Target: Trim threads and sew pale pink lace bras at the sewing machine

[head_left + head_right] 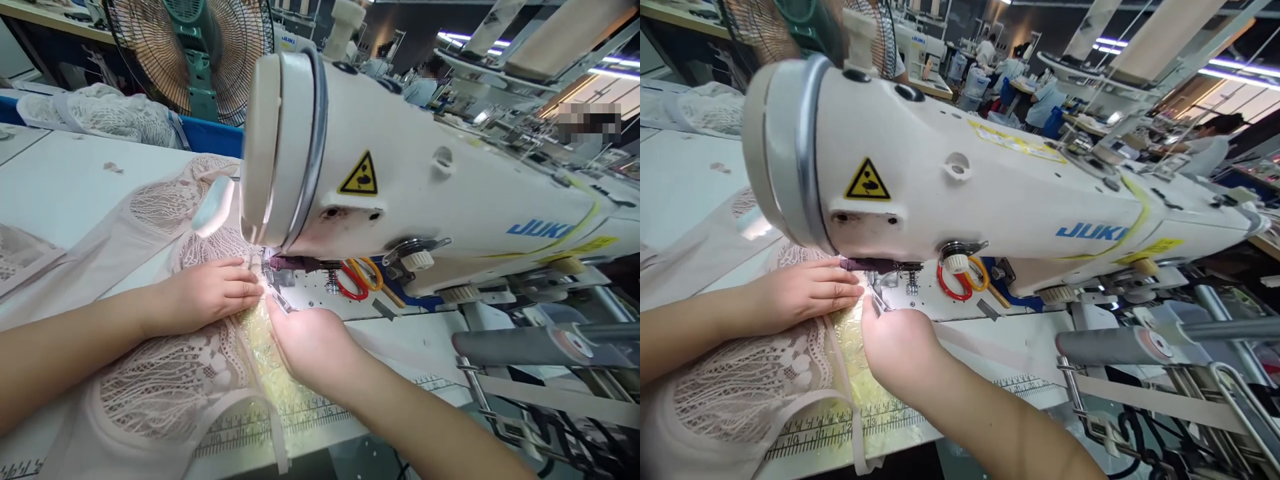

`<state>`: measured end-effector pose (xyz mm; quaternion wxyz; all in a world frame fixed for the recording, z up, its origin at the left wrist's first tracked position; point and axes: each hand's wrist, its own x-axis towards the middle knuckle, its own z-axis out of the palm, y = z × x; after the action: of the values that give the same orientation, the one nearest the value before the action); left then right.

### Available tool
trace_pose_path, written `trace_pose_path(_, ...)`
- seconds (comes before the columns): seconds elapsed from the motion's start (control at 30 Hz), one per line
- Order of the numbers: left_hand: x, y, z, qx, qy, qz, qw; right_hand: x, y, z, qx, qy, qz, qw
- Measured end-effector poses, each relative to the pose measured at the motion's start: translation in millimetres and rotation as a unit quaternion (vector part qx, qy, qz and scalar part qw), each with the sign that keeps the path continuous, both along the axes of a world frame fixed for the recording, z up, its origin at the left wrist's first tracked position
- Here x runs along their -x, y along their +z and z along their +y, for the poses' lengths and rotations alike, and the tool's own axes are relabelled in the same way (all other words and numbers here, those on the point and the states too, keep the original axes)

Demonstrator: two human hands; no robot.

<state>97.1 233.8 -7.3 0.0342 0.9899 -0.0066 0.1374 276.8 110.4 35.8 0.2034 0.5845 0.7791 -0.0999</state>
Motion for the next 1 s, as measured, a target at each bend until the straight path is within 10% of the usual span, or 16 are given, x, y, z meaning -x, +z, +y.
trace_pose_path(0.67, -12, 31.3, 29, -0.002, 0.141, 0.112, 0.984, -6, -13.2, 0, -0.013, -0.044, 0.067, 0.997)
trace_pose_path(0.83, 9, 43.1, -32, -0.058, 0.338, 0.069, 0.937, -11, -14.1, -6, -0.061, -0.012, 0.091, 0.994)
trace_pose_path(1.0, 33, 37.6, -97, -0.001, 0.398, 0.184, 0.899, -16, -31.3, -23, -0.167, 0.148, 0.217, 0.95)
